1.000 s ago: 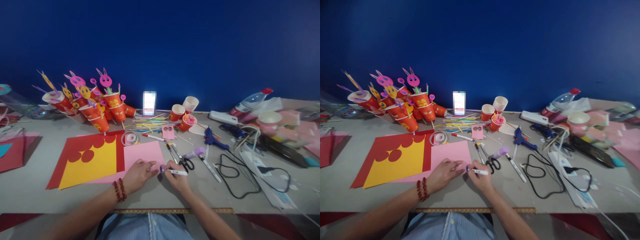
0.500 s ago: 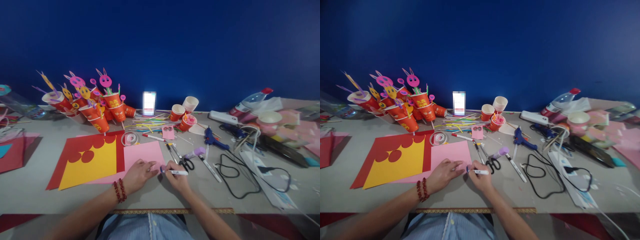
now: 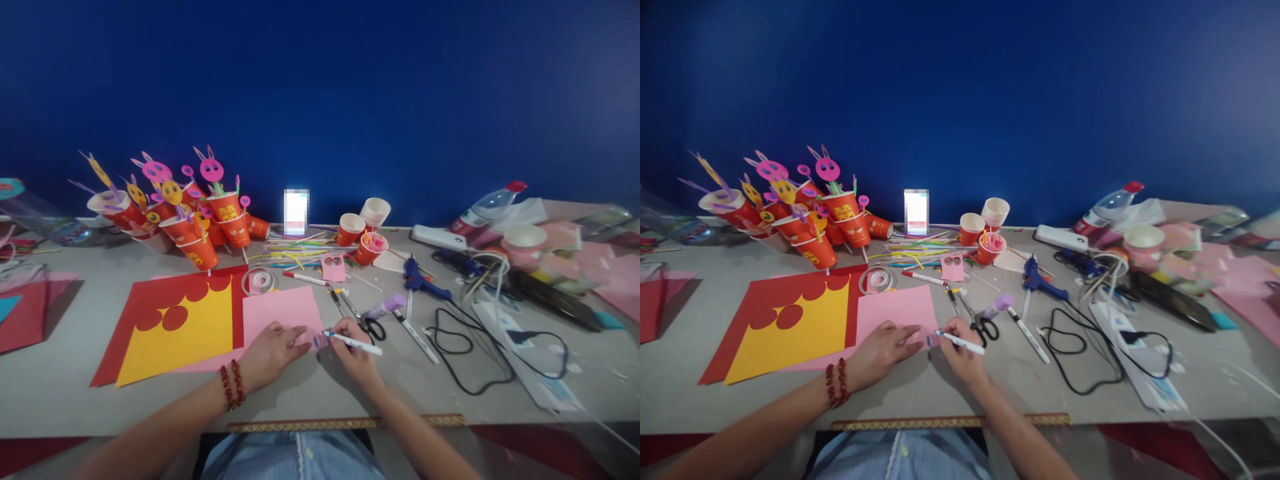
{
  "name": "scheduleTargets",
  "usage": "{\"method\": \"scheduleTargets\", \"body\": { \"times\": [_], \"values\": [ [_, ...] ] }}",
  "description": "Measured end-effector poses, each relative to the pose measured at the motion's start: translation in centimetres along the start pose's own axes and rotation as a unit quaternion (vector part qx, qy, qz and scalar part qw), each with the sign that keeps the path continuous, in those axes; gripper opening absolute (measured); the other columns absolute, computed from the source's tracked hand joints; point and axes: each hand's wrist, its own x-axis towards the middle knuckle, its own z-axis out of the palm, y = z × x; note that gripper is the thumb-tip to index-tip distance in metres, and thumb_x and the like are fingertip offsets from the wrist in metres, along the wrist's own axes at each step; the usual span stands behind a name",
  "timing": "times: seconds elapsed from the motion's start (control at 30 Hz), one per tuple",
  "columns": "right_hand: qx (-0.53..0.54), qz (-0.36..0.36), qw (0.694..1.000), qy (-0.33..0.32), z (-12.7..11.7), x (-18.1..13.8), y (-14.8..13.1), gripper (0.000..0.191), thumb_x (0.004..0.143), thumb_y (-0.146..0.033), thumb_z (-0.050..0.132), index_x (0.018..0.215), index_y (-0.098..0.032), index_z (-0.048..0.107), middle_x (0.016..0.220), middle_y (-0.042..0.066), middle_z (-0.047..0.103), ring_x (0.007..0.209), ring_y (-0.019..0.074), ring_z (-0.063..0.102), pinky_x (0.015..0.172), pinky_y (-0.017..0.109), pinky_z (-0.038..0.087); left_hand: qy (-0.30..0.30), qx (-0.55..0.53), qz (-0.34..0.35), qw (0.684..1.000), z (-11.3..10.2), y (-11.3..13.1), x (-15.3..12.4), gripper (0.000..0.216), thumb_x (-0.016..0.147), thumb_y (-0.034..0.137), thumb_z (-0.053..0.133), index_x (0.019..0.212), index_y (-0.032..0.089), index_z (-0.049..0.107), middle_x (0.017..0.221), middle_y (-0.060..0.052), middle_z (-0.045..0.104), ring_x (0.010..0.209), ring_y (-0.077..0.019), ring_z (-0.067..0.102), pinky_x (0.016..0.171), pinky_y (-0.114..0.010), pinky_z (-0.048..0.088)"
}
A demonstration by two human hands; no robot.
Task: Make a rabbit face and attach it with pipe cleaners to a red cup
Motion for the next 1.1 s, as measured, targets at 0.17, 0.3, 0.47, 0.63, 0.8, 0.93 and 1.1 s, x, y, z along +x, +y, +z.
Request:
{"method": "scheduleTargets", "body": {
  "times": [0.17,0.3,0.47,0.63,0.8,0.93,1.1],
  "values": [
    [0.006,0.007,1.000,-0.011,0.1,0.2,-0.6,0.007,0.084,-0.022,0.056,0.077,-0.021,0.054,0.058,-0.003,0.055,0.050,0.0135,0.048,0.047,0.025,0.035,0.002,0.009,0.004,1.000,-0.6,-0.8,-1.2,0.034,0.097,0.015,0.046,0.128,0.024,0.055,0.142,-0.011,0.055,0.099,-0.0218,0.064,0.084,-0.038,0.041],
    [0.017,0.000,1.000,-0.015,0.6,0.4,-1.3,0.010,0.081,-0.019,0.056,0.071,-0.021,0.054,0.057,-0.003,0.055,0.052,0.0136,0.048,0.047,0.024,0.035,0.013,0.021,0.012,1.000,-0.5,-1.3,-1.4,0.033,0.098,0.015,0.043,0.127,0.024,0.056,0.137,-0.011,0.059,0.097,-0.0225,0.064,0.084,-0.038,0.041],
    [0.021,-0.014,1.000,-0.002,1.4,0.6,-1.4,0.015,0.075,-0.017,0.055,0.062,-0.021,0.049,0.056,-0.004,0.049,0.054,0.0135,0.044,0.051,0.025,0.033,0.037,0.022,0.030,0.999,-0.2,-1.6,-1.4,0.035,0.100,0.019,0.038,0.129,0.025,0.055,0.135,-0.011,0.060,0.096,-0.0223,0.063,0.084,-0.037,0.042],
    [0.015,-0.013,1.000,0.002,1.6,0.5,-1.2,0.016,0.075,-0.017,0.053,0.061,-0.021,0.049,0.056,-0.005,0.045,0.052,0.0123,0.040,0.050,0.025,0.029,0.035,0.025,0.033,0.999,-0.1,-1.6,-1.4,0.037,0.099,0.020,0.041,0.132,0.028,0.053,0.138,-0.010,0.057,0.094,-0.0226,0.063,0.084,-0.038,0.043],
    [0.005,-0.012,1.000,-0.013,1.7,0.4,-0.9,0.014,0.075,-0.015,0.054,0.063,-0.020,0.051,0.057,-0.005,0.046,0.052,0.0116,0.041,0.051,0.024,0.029,0.014,0.024,0.033,0.999,-0.3,-1.5,-1.3,0.038,0.098,0.018,0.044,0.133,0.028,0.053,0.142,-0.011,0.055,0.096,-0.0227,0.063,0.085,-0.039,0.043],
    [-0.001,-0.013,1.000,-0.019,1.7,0.4,-0.6,0.014,0.078,-0.016,0.053,0.064,-0.020,0.051,0.059,-0.005,0.046,0.054,0.0120,0.041,0.053,0.025,0.030,-0.005,0.021,0.025,0.999,-0.6,-1.4,-1.3,0.040,0.096,0.017,0.047,0.134,0.029,0.050,0.145,-0.011,0.052,0.100,-0.0242,0.063,0.087,-0.040,0.042],
    [-0.009,-0.015,1.000,-0.022,1.6,0.4,-0.6,0.015,0.079,-0.016,0.053,0.064,-0.020,0.052,0.058,-0.005,0.047,0.053,0.0121,0.041,0.052,0.025,0.030,0.010,0.014,0.028,0.999,-0.5,-1.4,-1.3,0.037,0.097,0.019,0.044,0.133,0.028,0.052,0.144,-0.012,0.052,0.100,-0.0242,0.063,0.087,-0.039,0.042]
  ]
}}
